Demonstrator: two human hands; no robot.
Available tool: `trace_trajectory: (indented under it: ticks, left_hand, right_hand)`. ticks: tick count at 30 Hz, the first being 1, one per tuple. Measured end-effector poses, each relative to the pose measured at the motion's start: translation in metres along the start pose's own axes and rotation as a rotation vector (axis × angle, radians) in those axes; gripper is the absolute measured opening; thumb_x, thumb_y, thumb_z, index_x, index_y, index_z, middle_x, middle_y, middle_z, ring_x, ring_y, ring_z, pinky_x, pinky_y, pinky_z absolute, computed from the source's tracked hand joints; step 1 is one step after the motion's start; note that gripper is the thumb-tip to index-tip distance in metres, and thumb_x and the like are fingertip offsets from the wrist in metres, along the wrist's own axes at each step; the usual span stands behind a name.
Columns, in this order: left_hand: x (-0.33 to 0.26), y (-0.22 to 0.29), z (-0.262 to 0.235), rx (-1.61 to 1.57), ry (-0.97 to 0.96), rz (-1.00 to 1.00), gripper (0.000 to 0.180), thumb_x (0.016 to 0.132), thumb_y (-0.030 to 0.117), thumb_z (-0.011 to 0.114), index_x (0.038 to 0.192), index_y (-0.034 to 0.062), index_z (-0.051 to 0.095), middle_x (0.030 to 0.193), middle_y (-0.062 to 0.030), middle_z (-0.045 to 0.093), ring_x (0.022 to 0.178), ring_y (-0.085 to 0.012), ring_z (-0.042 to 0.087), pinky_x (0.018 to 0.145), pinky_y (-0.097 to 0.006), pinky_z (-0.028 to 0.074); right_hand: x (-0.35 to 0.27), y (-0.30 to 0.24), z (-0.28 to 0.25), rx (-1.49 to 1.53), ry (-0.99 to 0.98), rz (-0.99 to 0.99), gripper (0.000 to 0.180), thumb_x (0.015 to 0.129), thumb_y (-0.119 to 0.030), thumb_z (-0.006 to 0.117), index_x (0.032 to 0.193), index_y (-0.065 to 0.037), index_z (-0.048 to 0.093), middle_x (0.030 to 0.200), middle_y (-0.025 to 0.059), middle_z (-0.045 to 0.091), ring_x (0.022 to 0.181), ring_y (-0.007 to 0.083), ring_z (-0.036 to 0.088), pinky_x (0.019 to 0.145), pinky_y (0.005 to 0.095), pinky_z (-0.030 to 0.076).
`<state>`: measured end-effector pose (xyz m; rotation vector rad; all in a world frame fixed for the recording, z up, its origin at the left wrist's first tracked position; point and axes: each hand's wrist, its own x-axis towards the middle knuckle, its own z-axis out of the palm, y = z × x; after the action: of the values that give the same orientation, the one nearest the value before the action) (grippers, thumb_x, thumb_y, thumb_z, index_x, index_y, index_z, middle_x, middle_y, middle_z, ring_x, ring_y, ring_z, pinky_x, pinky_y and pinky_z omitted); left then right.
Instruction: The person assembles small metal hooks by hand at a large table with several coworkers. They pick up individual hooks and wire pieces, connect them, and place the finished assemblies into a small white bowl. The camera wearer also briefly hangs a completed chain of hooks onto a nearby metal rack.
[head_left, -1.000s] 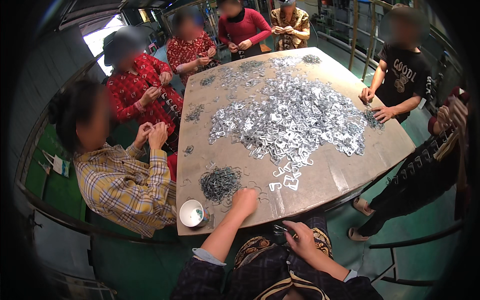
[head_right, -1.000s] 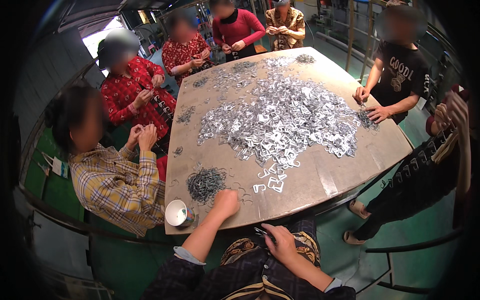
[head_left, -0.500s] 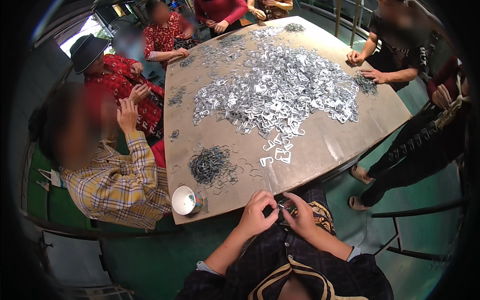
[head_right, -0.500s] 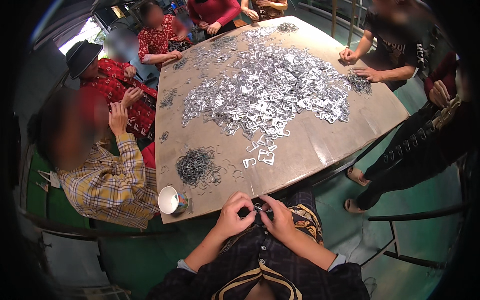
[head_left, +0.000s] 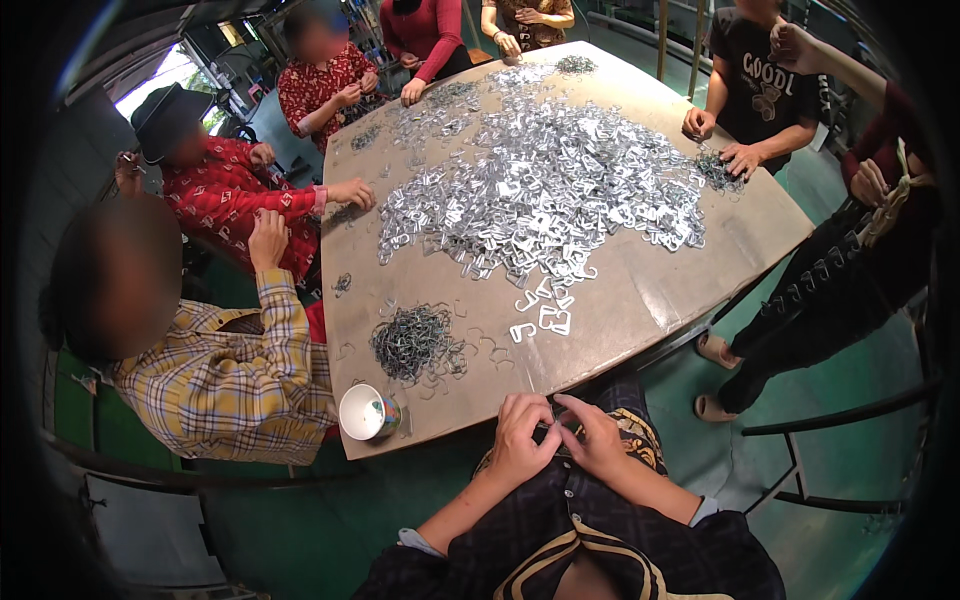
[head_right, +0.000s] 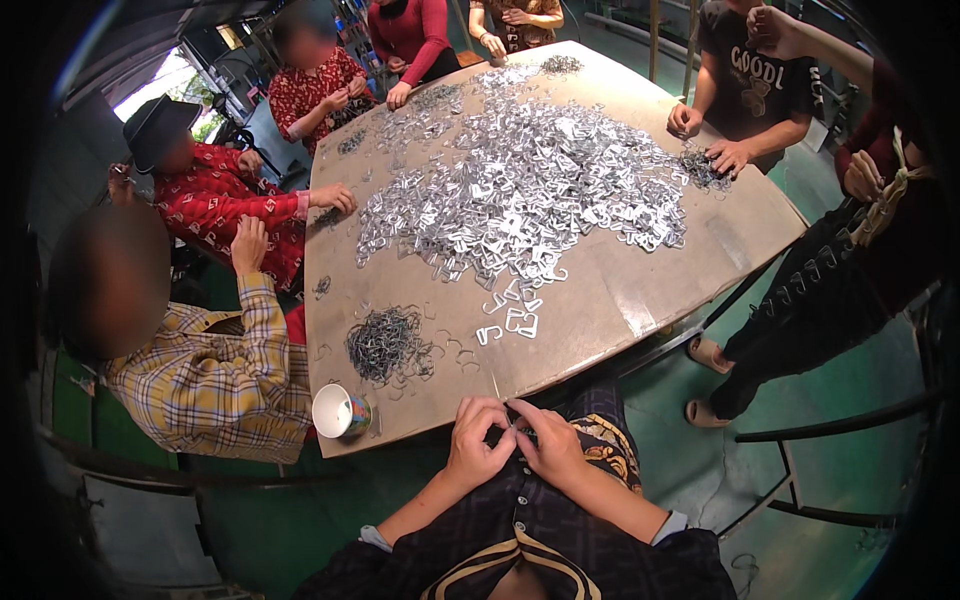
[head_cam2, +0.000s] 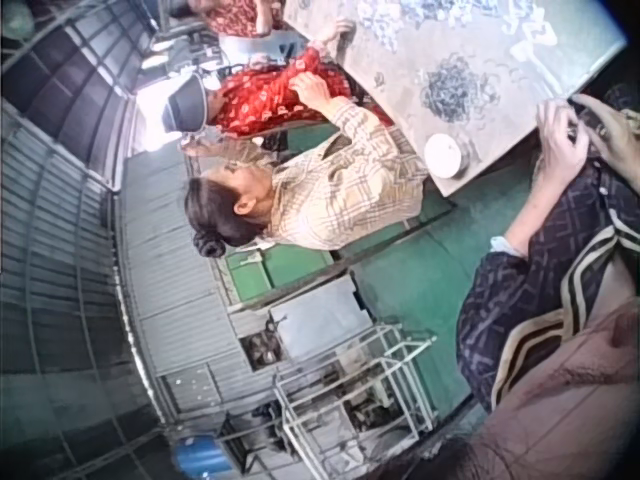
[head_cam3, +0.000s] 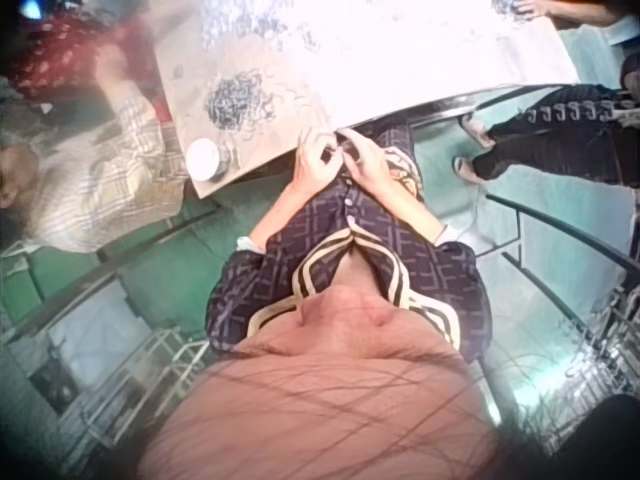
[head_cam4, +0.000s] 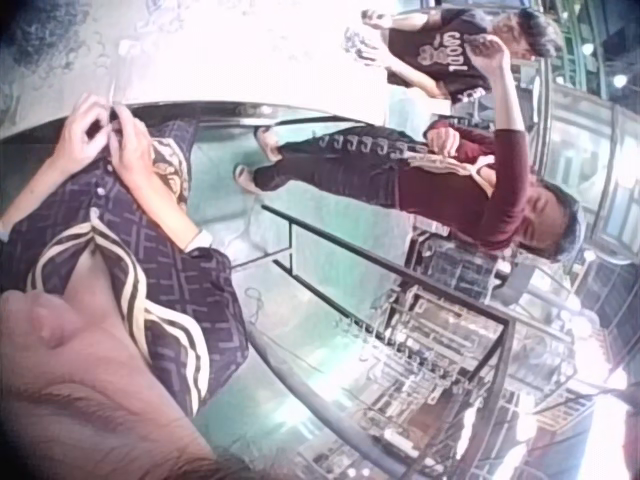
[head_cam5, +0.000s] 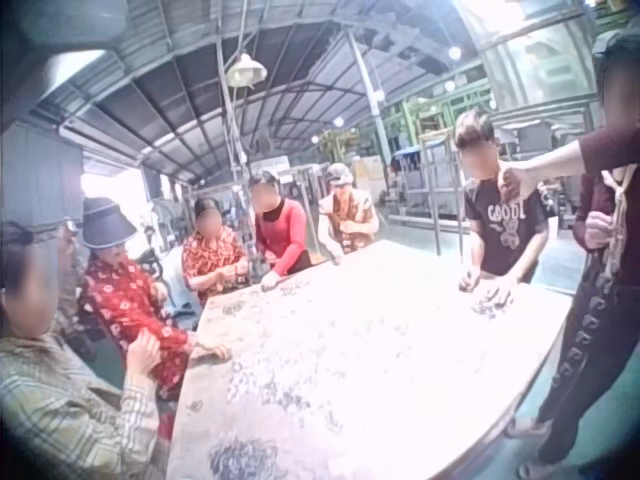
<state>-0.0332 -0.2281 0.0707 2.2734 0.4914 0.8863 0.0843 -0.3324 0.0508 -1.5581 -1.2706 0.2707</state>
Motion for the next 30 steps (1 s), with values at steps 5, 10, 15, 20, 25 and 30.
trace_trajectory:
  ticks: [5, 10, 15, 20, 25, 30]
  left_hand:
    - [-0.005, -0.004, 0.002, -0.116, -0.041, -0.026, 0.015, 0.073, -0.001, 0.069, 0.081, 0.0035, 0.057, 0.089, -0.0108, 0.063, 0.087, -0.0292, 0.061, 0.079, -0.036, 0.045]
    - [-0.006, -0.007, 0.000, -0.165, -0.072, -0.061, 0.014, 0.075, 0.000, 0.069, 0.085, 0.0039, 0.058, 0.089, -0.0091, 0.066, 0.087, -0.0275, 0.063, 0.082, -0.036, 0.045]
    - [-0.010, -0.007, -0.002, -0.209, -0.053, -0.061, 0.014, 0.078, -0.001, 0.068, 0.085, 0.0045, 0.058, 0.094, -0.0095, 0.068, 0.087, -0.0259, 0.064, 0.082, -0.036, 0.045]
    - [-0.014, -0.003, -0.004, -0.193, -0.037, -0.047, 0.015, 0.078, -0.001, 0.068, 0.085, 0.0048, 0.058, 0.093, -0.0094, 0.069, 0.087, -0.0249, 0.064, 0.083, -0.035, 0.045]
    - [-0.017, -0.001, 0.000, -0.193, -0.043, -0.039, 0.015, 0.077, -0.002, 0.069, 0.085, 0.0047, 0.058, 0.092, -0.0089, 0.068, 0.087, -0.0244, 0.063, 0.083, -0.035, 0.045]
    - [-0.022, -0.003, -0.002, -0.190, -0.021, -0.069, 0.015, 0.078, -0.001, 0.070, 0.087, 0.0036, 0.059, 0.092, -0.0087, 0.068, 0.087, -0.0248, 0.064, 0.082, -0.035, 0.045]
  right_hand:
    - [0.001, 0.000, -0.001, -0.007, 0.020, -0.039, 0.054, 0.071, 0.005, 0.073, 0.122, -0.003, 0.057, 0.088, 0.0122, 0.068, 0.080, 0.0270, 0.067, 0.071, 0.0348, 0.053]
    - [0.001, 0.001, -0.004, -0.016, 0.000, -0.052, 0.054, 0.071, 0.003, 0.073, 0.122, -0.003, 0.058, 0.089, 0.0124, 0.068, 0.081, 0.0270, 0.066, 0.073, 0.0354, 0.051]
    - [0.011, 0.016, -0.019, 0.094, -0.012, -0.079, 0.049, 0.071, 0.000, 0.071, 0.118, -0.005, 0.060, 0.088, 0.0114, 0.067, 0.082, 0.0274, 0.063, 0.076, 0.0358, 0.048]
    - [0.061, 0.066, -0.002, -0.252, 0.164, 0.103, 0.034, 0.078, -0.014, 0.073, 0.109, -0.003, 0.065, 0.084, 0.0119, 0.060, 0.081, 0.0298, 0.056, 0.077, 0.0390, 0.045]
    - [0.096, 0.104, 0.024, -0.519, 0.110, 0.235, 0.041, 0.073, -0.026, 0.080, 0.105, -0.006, 0.065, 0.097, 0.0115, 0.059, 0.097, 0.0308, 0.053, 0.084, 0.0430, 0.038]
    - [0.102, 0.104, 0.032, -0.448, 0.144, 0.246, 0.035, 0.069, -0.017, 0.081, 0.096, -0.007, 0.062, 0.091, 0.0097, 0.062, 0.089, 0.0304, 0.056, 0.079, 0.0430, 0.039]
